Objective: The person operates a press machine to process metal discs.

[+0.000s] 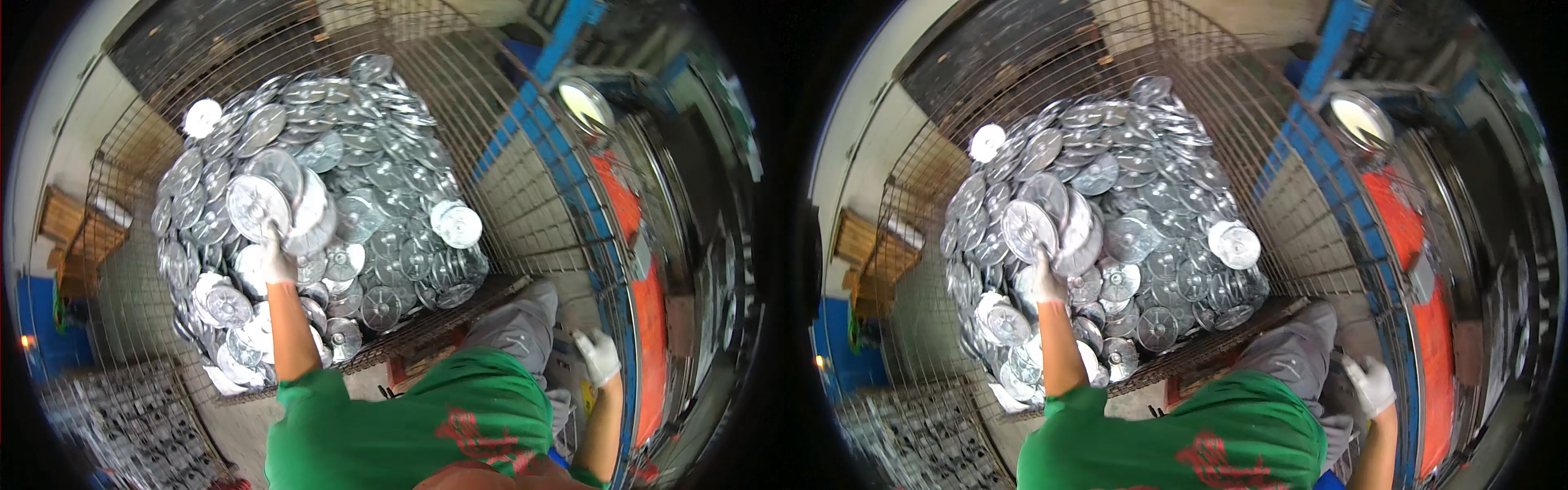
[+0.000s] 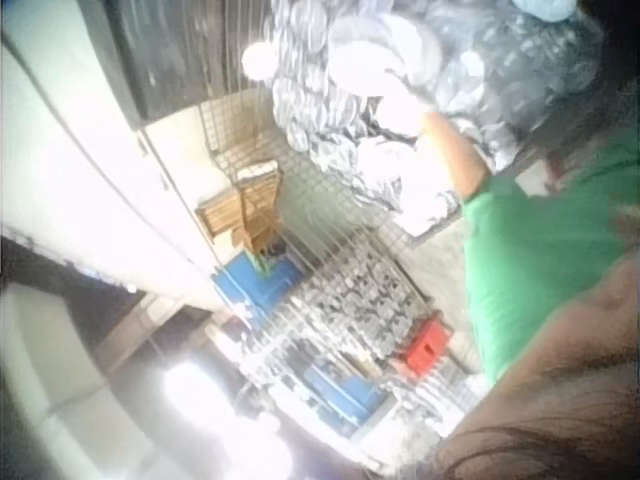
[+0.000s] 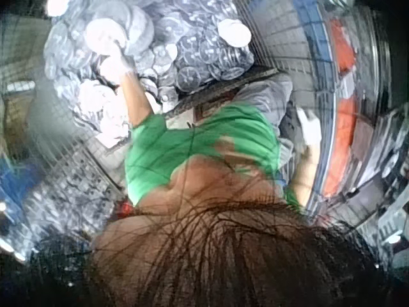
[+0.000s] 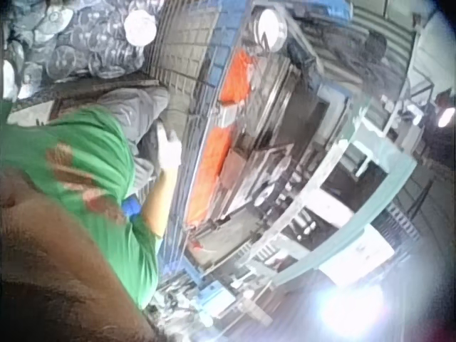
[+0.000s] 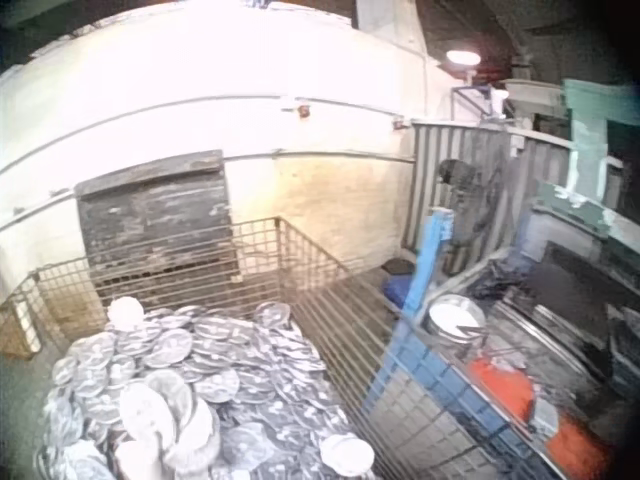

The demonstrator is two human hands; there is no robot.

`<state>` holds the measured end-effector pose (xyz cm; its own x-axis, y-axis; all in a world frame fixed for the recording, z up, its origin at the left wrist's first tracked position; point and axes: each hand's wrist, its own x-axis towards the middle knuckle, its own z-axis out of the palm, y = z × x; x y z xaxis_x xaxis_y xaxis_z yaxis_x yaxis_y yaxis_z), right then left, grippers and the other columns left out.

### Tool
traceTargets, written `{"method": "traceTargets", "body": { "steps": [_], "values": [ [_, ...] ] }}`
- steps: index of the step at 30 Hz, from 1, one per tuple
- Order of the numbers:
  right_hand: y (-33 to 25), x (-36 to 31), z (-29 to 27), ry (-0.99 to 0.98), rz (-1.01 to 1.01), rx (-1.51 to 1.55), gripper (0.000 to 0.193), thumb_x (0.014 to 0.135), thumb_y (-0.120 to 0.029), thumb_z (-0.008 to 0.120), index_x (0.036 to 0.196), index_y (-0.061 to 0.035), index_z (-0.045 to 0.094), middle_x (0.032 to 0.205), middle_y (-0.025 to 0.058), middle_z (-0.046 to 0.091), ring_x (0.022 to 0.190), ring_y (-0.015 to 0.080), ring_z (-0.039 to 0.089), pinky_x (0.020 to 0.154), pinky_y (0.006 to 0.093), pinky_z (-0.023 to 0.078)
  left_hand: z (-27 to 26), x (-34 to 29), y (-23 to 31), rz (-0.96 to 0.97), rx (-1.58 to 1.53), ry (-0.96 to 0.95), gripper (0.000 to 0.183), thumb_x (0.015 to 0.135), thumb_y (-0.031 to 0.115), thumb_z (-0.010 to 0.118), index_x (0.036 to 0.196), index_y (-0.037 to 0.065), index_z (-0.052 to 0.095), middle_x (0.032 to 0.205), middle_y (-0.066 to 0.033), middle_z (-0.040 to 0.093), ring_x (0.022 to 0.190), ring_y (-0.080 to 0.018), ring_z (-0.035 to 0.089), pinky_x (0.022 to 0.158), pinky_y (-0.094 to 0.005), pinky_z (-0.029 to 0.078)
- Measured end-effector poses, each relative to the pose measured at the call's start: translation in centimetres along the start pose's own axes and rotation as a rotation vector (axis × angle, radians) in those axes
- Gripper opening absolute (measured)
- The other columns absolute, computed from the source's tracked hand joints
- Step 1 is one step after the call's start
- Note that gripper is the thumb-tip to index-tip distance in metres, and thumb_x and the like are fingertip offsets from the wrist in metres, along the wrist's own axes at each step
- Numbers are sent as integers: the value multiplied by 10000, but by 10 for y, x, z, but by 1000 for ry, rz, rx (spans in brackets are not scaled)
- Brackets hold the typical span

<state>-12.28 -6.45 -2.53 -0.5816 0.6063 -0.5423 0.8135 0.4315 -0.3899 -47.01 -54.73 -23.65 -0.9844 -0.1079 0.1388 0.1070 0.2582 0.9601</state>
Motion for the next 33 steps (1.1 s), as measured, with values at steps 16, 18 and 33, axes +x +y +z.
{"method": "traceTargets", "body": {
  "steps": [16, 18, 33],
  "values": [
    [81, -62, -77, 1026, -194, 652, 1064, 568, -271, 818, 1389, 60, 228, 1390, 236, 346, 1306, 274, 339, 1079, 341, 282, 350, -295, 346, -82, -537, -1570, 345, 883, 185, 575, 1141, -44, 564, 1057, -95, 627, 948, -142, 570, 834, -277, 441],
    [136, -48, -80, 1211, -165, 718, 799, 673, -196, 759, 1317, 72, 370, 1301, 219, 458, 1205, 246, 458, 1006, 319, 374, 383, -328, 377, 52, -385, -1645, 386, 872, 211, 605, 1148, -54, 559, 1074, -103, 627, 958, -143, 571, 844, -271, 436],
    [237, -2, -85, 1572, 124, 1084, 231, 777, -159, 652, 899, 19, 569, 805, 89, 545, 711, 161, 492, 690, 306, 430, 456, -348, 352, -222, -418, -1453, 620, 770, -38, 564, 1352, -55, 349, 1307, -184, 472, 1120, -231, 528, 968, -311, 403]
  ]
}}
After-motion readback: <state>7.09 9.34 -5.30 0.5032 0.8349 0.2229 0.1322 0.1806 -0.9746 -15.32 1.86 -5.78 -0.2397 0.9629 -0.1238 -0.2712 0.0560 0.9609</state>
